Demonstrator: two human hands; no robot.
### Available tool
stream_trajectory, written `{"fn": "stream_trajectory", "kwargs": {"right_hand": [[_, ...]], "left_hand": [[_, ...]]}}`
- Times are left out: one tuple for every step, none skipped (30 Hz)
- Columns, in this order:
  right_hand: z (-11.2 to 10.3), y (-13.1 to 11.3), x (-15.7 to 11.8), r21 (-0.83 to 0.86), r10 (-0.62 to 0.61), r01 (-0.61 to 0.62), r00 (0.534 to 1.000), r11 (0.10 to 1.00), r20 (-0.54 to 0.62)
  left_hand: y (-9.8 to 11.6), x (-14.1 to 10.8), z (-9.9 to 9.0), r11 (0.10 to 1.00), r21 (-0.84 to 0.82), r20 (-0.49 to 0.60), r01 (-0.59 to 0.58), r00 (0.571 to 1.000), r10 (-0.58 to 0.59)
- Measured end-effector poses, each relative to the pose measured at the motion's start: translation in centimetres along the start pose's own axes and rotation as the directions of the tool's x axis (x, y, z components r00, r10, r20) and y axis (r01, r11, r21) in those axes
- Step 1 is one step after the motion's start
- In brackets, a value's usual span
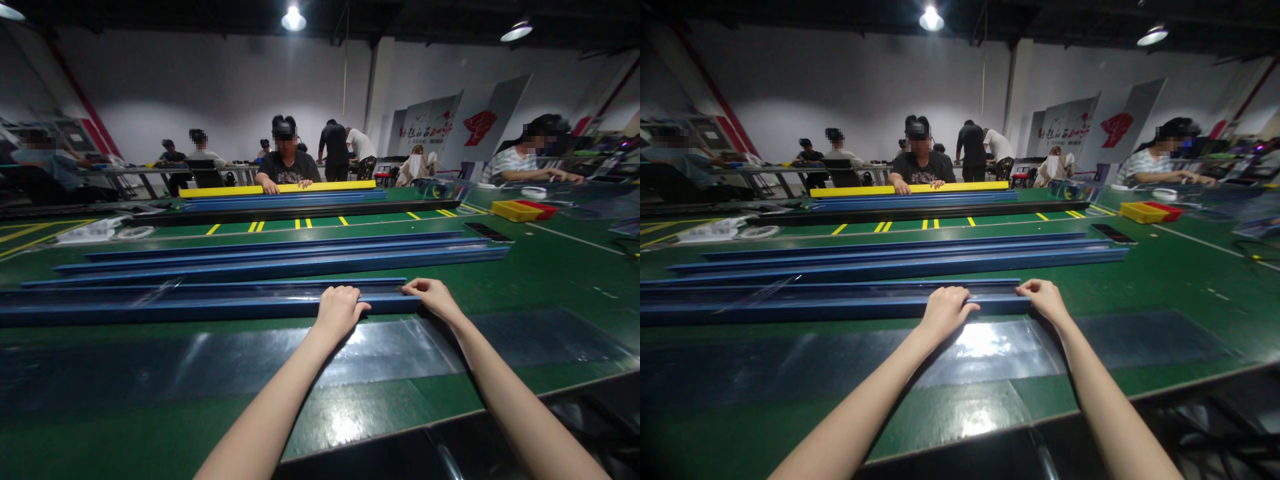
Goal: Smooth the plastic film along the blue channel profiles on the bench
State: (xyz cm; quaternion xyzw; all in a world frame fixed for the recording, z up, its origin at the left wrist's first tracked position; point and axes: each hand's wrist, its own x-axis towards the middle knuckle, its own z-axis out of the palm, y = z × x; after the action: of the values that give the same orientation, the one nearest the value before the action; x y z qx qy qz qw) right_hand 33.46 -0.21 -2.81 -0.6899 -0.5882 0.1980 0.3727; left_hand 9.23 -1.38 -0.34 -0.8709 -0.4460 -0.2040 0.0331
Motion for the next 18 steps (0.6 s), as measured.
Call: {"fn": "stream_trajectory", "kwargs": {"right_hand": [[0.00,0.11,0.06,0.010,-0.009,0.009,1.000,1.000,0.005],[-0.01,0.23,0.13,0.022,-0.018,0.018,1.000,1.000,0.012],[-0.04,0.36,0.21,0.033,-0.026,0.025,1.000,0.999,0.018],[-0.09,0.47,0.28,0.042,-0.033,0.032,0.999,0.999,0.024],[-0.16,0.55,0.33,0.049,-0.036,0.035,0.999,0.998,0.030],[-0.24,0.61,0.37,0.055,-0.036,0.035,0.999,0.998,0.033],[-0.31,0.65,0.38,0.060,-0.031,0.029,0.999,0.998,0.033],[-0.39,0.65,0.38,0.064,-0.021,0.019,0.999,0.998,0.033],[-0.45,0.62,0.36,0.071,-0.010,0.008,0.999,0.997,0.036],[-0.49,0.58,0.32,0.079,0.001,-0.004,0.999,0.997,0.046],[-0.50,0.53,0.28,0.090,0.005,-0.011,0.998,0.996,0.062],[-0.49,0.48,0.24,0.104,0.002,-0.011,0.997,0.995,0.080],[-0.46,0.45,0.22,0.116,-0.006,-0.005,0.995,0.993,0.097],[-0.40,0.43,0.21,0.124,-0.017,0.003,0.994,0.992,0.111],[-0.33,0.45,0.21,0.124,-0.025,0.010,0.992,0.992,0.120],[-0.25,0.51,0.24,0.117,-0.030,0.015,0.992,0.993,0.125],[-0.17,0.59,0.28,0.105,-0.029,0.016,0.991,0.994,0.128],[-0.09,0.69,0.33,0.091,-0.025,0.014,0.991,0.996,0.130]], "left_hand": [[-0.02,0.00,0.03,1.000,0.002,0.000,0.005,1.000,-0.005],[-0.04,0.01,0.06,1.000,0.005,0.000,0.007,1.000,-0.007],[-0.05,0.01,0.08,1.000,0.008,0.000,0.006,1.000,-0.006],[-0.06,0.02,0.10,1.000,0.012,0.000,0.004,1.000,-0.004],[-0.06,0.02,0.11,1.000,0.016,0.000,0.000,1.000,0.000],[-0.05,0.03,0.12,1.000,0.020,0.000,-0.003,1.000,0.003],[-0.04,0.02,0.12,1.000,0.022,-0.001,-0.007,1.000,0.007],[-0.03,0.01,0.12,1.000,0.022,-0.003,-0.010,1.000,0.010],[-0.02,0.00,0.12,1.000,0.020,-0.008,-0.012,1.000,0.012],[-0.01,-0.03,0.12,1.000,0.016,-0.016,-0.014,1.000,0.014],[-0.01,-0.07,0.13,1.000,0.011,-0.026,-0.017,1.000,0.017],[-0.01,-0.11,0.13,1.000,0.007,-0.036,-0.019,0.999,0.019],[-0.02,-0.15,0.14,1.000,0.004,-0.046,-0.021,0.999,0.021],[-0.03,-0.19,0.17,1.000,0.004,-0.054,-0.021,0.998,0.021],[-0.05,-0.23,0.20,1.000,0.006,-0.060,-0.022,0.998,0.023],[-0.07,-0.26,0.23,1.000,0.011,-0.065,-0.025,0.998,0.026],[-0.09,-0.28,0.28,0.999,0.016,-0.068,-0.029,0.997,0.030],[-0.12,-0.30,0.32,0.999,0.020,-0.070,-0.034,0.997,0.035]]}}
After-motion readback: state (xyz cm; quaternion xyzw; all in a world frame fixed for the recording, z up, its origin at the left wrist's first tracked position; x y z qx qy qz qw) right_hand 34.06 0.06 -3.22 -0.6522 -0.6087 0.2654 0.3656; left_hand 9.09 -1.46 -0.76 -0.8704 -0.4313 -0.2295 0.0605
